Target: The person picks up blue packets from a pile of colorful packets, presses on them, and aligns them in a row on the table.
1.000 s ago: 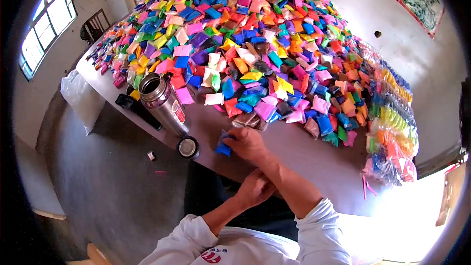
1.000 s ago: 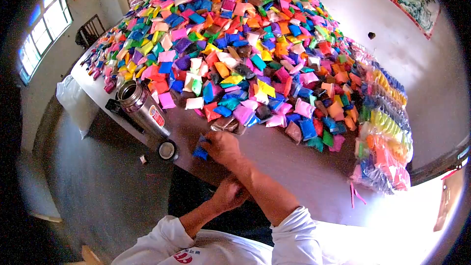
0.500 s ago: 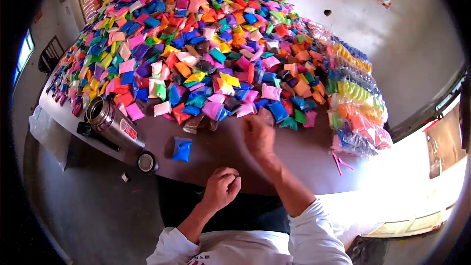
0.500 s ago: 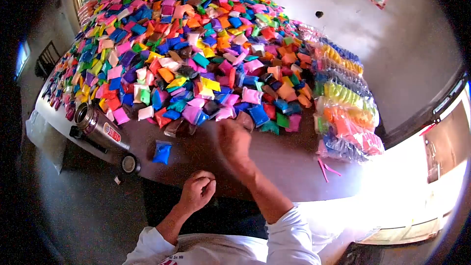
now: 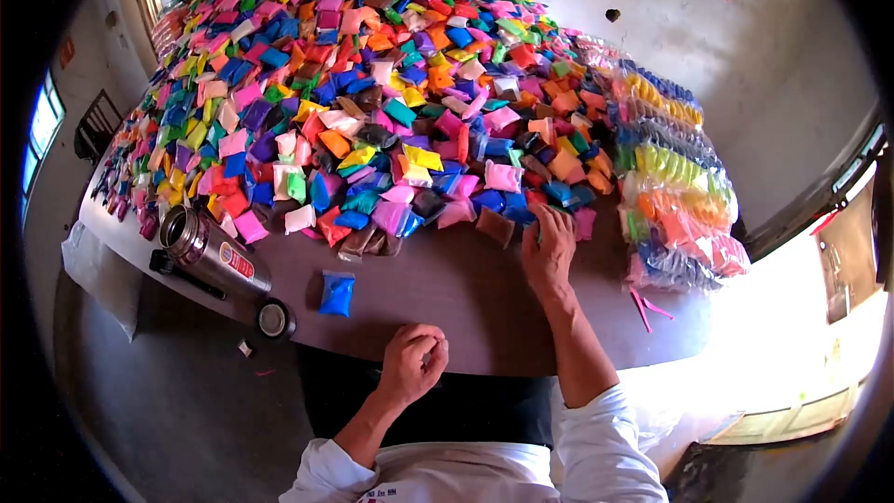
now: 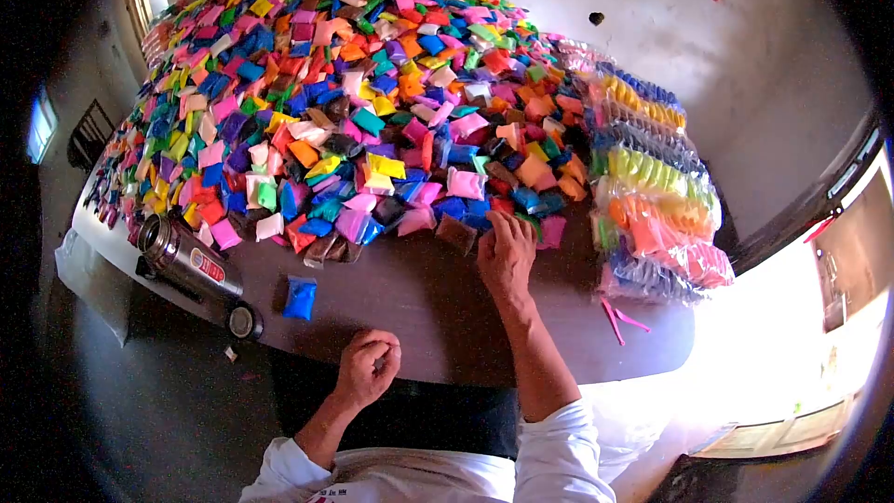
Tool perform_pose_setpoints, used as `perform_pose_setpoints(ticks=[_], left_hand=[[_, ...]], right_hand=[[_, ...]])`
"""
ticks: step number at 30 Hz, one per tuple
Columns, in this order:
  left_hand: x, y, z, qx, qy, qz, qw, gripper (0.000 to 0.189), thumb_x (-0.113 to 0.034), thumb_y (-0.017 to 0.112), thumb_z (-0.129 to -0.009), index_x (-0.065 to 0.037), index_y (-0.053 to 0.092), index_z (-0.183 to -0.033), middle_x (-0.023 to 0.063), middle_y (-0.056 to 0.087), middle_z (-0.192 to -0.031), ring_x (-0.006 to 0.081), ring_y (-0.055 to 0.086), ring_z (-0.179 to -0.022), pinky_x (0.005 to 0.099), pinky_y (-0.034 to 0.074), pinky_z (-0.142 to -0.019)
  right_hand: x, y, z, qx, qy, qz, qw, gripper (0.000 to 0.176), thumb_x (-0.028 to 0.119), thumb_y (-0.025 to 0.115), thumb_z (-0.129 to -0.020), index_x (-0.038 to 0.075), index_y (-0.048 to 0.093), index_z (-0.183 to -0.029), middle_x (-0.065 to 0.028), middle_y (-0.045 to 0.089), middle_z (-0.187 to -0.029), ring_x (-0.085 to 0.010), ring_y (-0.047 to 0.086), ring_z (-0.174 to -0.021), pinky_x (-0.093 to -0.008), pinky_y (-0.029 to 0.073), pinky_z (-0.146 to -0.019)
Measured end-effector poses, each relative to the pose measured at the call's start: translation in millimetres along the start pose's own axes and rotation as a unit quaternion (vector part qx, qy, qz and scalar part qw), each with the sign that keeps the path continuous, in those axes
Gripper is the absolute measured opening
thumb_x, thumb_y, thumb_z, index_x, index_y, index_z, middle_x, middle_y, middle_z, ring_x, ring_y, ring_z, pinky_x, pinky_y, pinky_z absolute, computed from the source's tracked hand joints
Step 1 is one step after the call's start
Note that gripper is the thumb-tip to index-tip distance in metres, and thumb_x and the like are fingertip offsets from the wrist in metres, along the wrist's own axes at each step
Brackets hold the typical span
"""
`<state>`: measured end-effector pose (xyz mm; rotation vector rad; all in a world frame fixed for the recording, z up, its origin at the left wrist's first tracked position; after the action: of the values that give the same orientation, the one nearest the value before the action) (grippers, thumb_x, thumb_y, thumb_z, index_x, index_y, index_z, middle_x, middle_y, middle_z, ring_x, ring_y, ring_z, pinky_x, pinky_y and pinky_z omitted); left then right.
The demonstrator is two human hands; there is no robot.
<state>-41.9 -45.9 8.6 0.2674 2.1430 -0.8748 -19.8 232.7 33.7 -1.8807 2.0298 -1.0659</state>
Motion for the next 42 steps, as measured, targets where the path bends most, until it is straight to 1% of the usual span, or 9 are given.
perform_pose_setpoints(ticks=[3, 4, 7, 14, 16, 22, 26, 34, 42], left_hand=[[0.8, 1.0, 0.0, 0.000, -0.006, 0.003, 1.000, 0.009, -0.005, 0.062, -0.084, 0.002, 0.061, -0.077, 0.0098, 0.063, -0.089, 0.0249, 0.062, -0.078, 0.0343, 0.050, -0.068], [0.6, 0.3, 0.1, -0.003, 0.003, -0.003, 1.000, 0.010, -0.006, 0.061, -0.085, 0.002, 0.062, -0.079, 0.0099, 0.063, -0.089, 0.0250, 0.062, -0.078, 0.0340, 0.050, -0.068], [-0.3, -1.2, -0.5, 0.004, -0.032, 0.036, 0.999, 0.013, -0.010, 0.061, -0.087, 0.002, 0.063, -0.083, 0.0100, 0.064, -0.089, 0.0248, 0.063, -0.081, 0.0326, 0.050, -0.069], [8.5, -3.0, 5.8, 0.059, -0.103, 0.061, 0.991, 0.023, -0.024, 0.063, -0.087, -0.001, 0.064, -0.088, 0.0148, 0.063, -0.093, 0.0268, 0.064, -0.083, 0.0347, 0.052, -0.070], [10.2, -1.8, 5.9, 0.024, -0.053, 0.048, 0.997, 0.027, -0.026, 0.063, -0.088, 0.001, 0.063, -0.089, 0.0177, 0.061, -0.094, 0.0279, 0.062, -0.083, 0.0362, 0.051, -0.071], [12.3, 1.9, 12.7, 0.012, -0.088, 0.047, 0.995, 0.033, -0.032, 0.060, -0.091, 0.001, 0.063, -0.089, 0.0188, 0.061, -0.096, 0.0292, 0.062, -0.085, 0.0381, 0.051, -0.074], [11.6, 1.8, 10.4, 0.012, -0.092, 0.065, 0.994, 0.036, -0.035, 0.059, -0.092, 0.000, 0.064, -0.088, 0.0185, 0.061, -0.096, 0.0294, 0.062, -0.085, 0.0382, 0.052, -0.073], [-1.9, -3.6, 3.6, 0.017, -0.047, 0.040, 0.998, 0.036, -0.038, 0.063, -0.085, -0.002, 0.063, -0.080, 0.0146, 0.061, -0.084, 0.0269, 0.060, -0.078, 0.0385, 0.048, -0.069], [2.3, -3.1, 3.0, 0.010, -0.038, 0.062, 0.997, 0.041, -0.044, 0.063, -0.086, -0.002, 0.064, -0.087, 0.0150, 0.061, -0.087, 0.0264, 0.060, -0.080, 0.0378, 0.050, -0.069]], right_hand=[[4.6, -0.3, 9.9, -0.035, 0.031, -0.148, 0.988, 0.030, 0.003, 0.057, -0.084, 0.001, 0.061, -0.114, -0.0105, 0.066, -0.098, -0.0262, 0.061, -0.087, -0.0365, 0.048, -0.081], [17.0, -5.2, 11.8, 0.027, 0.207, -0.307, 0.929, 0.023, 0.007, 0.056, -0.090, -0.001, 0.062, -0.110, -0.0054, 0.063, -0.089, -0.0143, 0.057, -0.078, -0.0286, 0.047, -0.071], [26.0, -2.2, 21.0, 0.154, 0.286, -0.475, 0.818, 0.022, 0.011, 0.056, -0.091, -0.002, 0.063, -0.108, -0.0017, 0.060, -0.085, -0.0090, 0.053, -0.080, -0.0274, 0.047, -0.072], [80.3, 1.8, 56.4, 0.382, 0.122, -0.437, 0.805, 0.018, 0.011, 0.058, -0.090, 0.000, 0.066, -0.103, -0.0003, 0.062, -0.084, -0.0081, 0.055, -0.078, -0.0250, 0.047, -0.070], [81.8, 3.9, 60.4, 0.409, 0.216, -0.529, 0.711, 0.019, 0.013, 0.064, -0.089, -0.002, 0.064, -0.102, -0.0013, 0.063, -0.084, -0.0092, 0.056, -0.078, -0.0263, 0.048, -0.069], [91.3, -1.6, 57.2, 0.461, 0.220, -0.617, 0.598, 0.033, 0.018, 0.077, -0.082, 0.002, 0.063, -0.108, -0.0011, 0.062, -0.095, -0.0095, 0.056, -0.089, -0.0241, 0.047, -0.075], [88.0, 0.9, 58.9, 0.471, 0.266, -0.616, 0.572, 0.034, 0.019, 0.078, -0.081, 0.003, 0.063, -0.108, -0.0016, 0.063, -0.096, -0.0117, 0.057, -0.089, -0.0259, 0.048, -0.077], [91.9, -5.6, 54.6, 0.487, 0.170, -0.544, 0.662, 0.030, 0.019, 0.076, -0.083, 0.001, 0.065, -0.104, -0.0026, 0.065, -0.088, -0.0116, 0.058, -0.083, -0.0277, 0.049, -0.078], [81.3, 2.2, 60.2, 0.535, 0.113, -0.538, 0.641, 0.026, 0.020, 0.075, -0.084, 0.004, 0.066, -0.103, -0.0016, 0.064, -0.086, -0.0113, 0.057, -0.080, -0.0271, 0.046, -0.073]])
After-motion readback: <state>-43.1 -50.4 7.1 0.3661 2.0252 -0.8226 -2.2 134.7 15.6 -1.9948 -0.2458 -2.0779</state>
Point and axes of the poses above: each hand's wrist, its own z-axis away from the middle knuckle, its own y-axis out of the palm, x = y × z, the point moved 2 cm from there along -z, towards the middle knuckle
